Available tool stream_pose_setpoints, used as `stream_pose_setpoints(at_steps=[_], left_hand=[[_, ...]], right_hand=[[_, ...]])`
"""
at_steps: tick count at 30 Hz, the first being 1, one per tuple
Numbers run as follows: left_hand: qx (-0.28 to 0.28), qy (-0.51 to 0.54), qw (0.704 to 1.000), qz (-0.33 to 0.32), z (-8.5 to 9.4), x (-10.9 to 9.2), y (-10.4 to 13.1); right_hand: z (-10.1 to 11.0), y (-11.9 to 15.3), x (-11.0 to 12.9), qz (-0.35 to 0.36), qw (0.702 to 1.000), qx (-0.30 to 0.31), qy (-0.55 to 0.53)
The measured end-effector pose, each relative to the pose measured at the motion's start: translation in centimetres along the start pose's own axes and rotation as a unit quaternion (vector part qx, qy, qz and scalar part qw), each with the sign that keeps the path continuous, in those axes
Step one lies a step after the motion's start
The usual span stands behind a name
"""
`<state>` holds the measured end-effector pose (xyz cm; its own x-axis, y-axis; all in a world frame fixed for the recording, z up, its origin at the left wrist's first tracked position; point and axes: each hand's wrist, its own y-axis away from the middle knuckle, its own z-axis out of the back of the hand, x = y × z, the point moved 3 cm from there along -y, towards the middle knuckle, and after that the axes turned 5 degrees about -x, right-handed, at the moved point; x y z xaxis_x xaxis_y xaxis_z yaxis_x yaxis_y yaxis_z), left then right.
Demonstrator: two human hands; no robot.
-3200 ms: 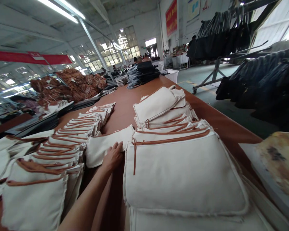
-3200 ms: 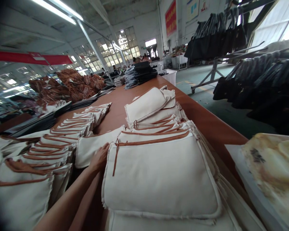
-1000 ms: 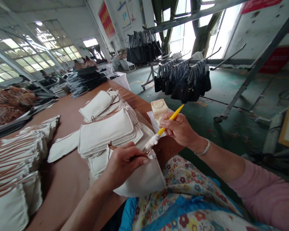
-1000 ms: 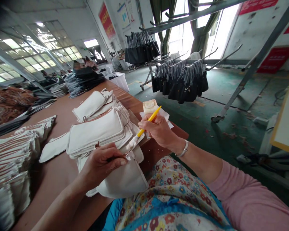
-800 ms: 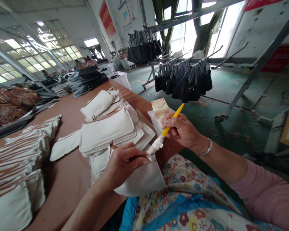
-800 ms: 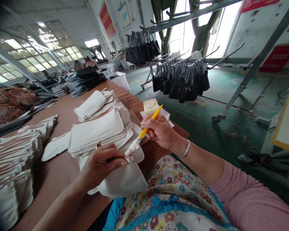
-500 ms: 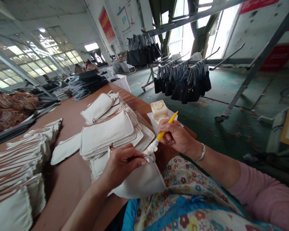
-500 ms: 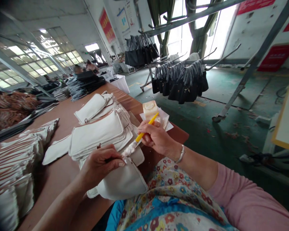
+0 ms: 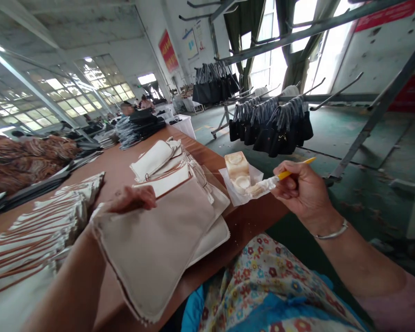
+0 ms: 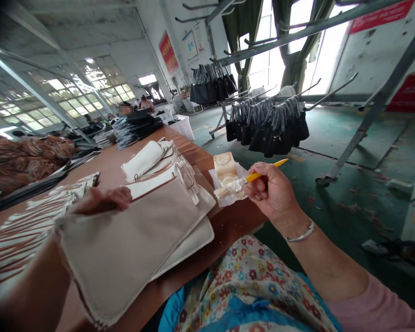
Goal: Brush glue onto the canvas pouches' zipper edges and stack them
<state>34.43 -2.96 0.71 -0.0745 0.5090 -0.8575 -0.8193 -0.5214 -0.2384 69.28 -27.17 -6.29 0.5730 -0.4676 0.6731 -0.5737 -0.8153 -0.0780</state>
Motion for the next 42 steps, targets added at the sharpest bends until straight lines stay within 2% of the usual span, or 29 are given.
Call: stream_pose_setpoints(at_steps=[1, 3, 4, 6, 8, 12, 14, 17, 19, 23, 25, 28, 31, 33, 35, 37, 39, 42], left_hand=[[0.0, -0.028, 0.996, 0.085, 0.4, 2.0, 1.2], [-0.024, -0.108, 0.962, 0.25, 0.9, 5.6, 3.7], [-0.046, -0.153, 0.941, 0.299, 1.0, 7.0, 4.7], [-0.087, -0.224, 0.915, 0.324, 0.4, 8.7, 5.6], [-0.117, -0.278, 0.911, 0.282, -1.0, 9.4, 5.1], [-0.138, -0.383, 0.894, 0.185, -5.1, 9.9, 2.2], [-0.149, -0.417, 0.878, 0.184, -6.7, 10.4, 1.1], [-0.183, -0.446, 0.849, 0.215, -8.2, 11.0, 0.6], [-0.211, -0.481, 0.829, 0.193, -8.9, 10.6, 1.1], [-0.242, -0.575, 0.781, 0.027, -10.8, 7.8, 4.1], [-0.249, -0.587, 0.77, -0.021, -11.5, 6.6, 5.9], [-0.241, -0.586, 0.773, -0.01, -12.0, 6.1, 7.1], [-0.229, -0.593, 0.771, 0.043, -11.7, 6.4, 6.5], [-0.238, -0.566, 0.785, 0.074, -11.2, 6.8, 5.6], [-0.239, -0.525, 0.813, 0.076, -10.8, 7.0, 4.7], [-0.192, -0.499, 0.844, 0.039, -10.9, 7.2, 3.9], [-0.098, -0.482, 0.871, 0.004, -11.3, 7.5, 3.4], [0.017, -0.466, 0.885, 0.02, -12.0, 8.5, 3.4]], right_hand=[[0.6, 0.2, -0.6, -0.009, 1.0, -0.008, 0.007], [1.8, 0.4, -2.1, -0.032, 0.999, -0.019, 0.019], [2.2, 0.4, -2.9, -0.043, 0.999, -0.02, 0.024], [2.8, 0.2, -4.4, -0.062, 0.997, -0.021, 0.029], [2.7, 0.1, -5.7, -0.074, 0.997, -0.023, 0.027], [1.3, 0.3, -7.7, -0.083, 0.996, -0.018, 0.036], [0.8, 0.7, -8.2, -0.081, 0.995, -0.019, 0.05], [0.9, 1.3, -8.4, -0.08, 0.995, -0.024, 0.063], [1.4, 1.3, -8.2, -0.081, 0.994, -0.026, 0.068], [2.2, 0.9, -7.6, -0.089, 0.993, -0.033, 0.069], [2.3, 0.7, -7.6, -0.091, 0.993, -0.034, 0.071], [2.1, 0.6, -7.9, -0.094, 0.992, -0.037, 0.069], [1.7, 0.7, -8.3, -0.097, 0.992, -0.029, 0.072], [1.5, 0.9, -8.5, -0.095, 0.992, -0.02, 0.077], [1.4, 1.1, -8.5, -0.094, 0.992, -0.016, 0.079], [1.5, 1.2, -8.5, -0.09, 0.993, -0.017, 0.08], [1.7, 1.3, -8.4, -0.084, 0.993, -0.02, 0.081], [2.0, 1.3, -8.2, -0.081, 0.993, -0.023, 0.081]])
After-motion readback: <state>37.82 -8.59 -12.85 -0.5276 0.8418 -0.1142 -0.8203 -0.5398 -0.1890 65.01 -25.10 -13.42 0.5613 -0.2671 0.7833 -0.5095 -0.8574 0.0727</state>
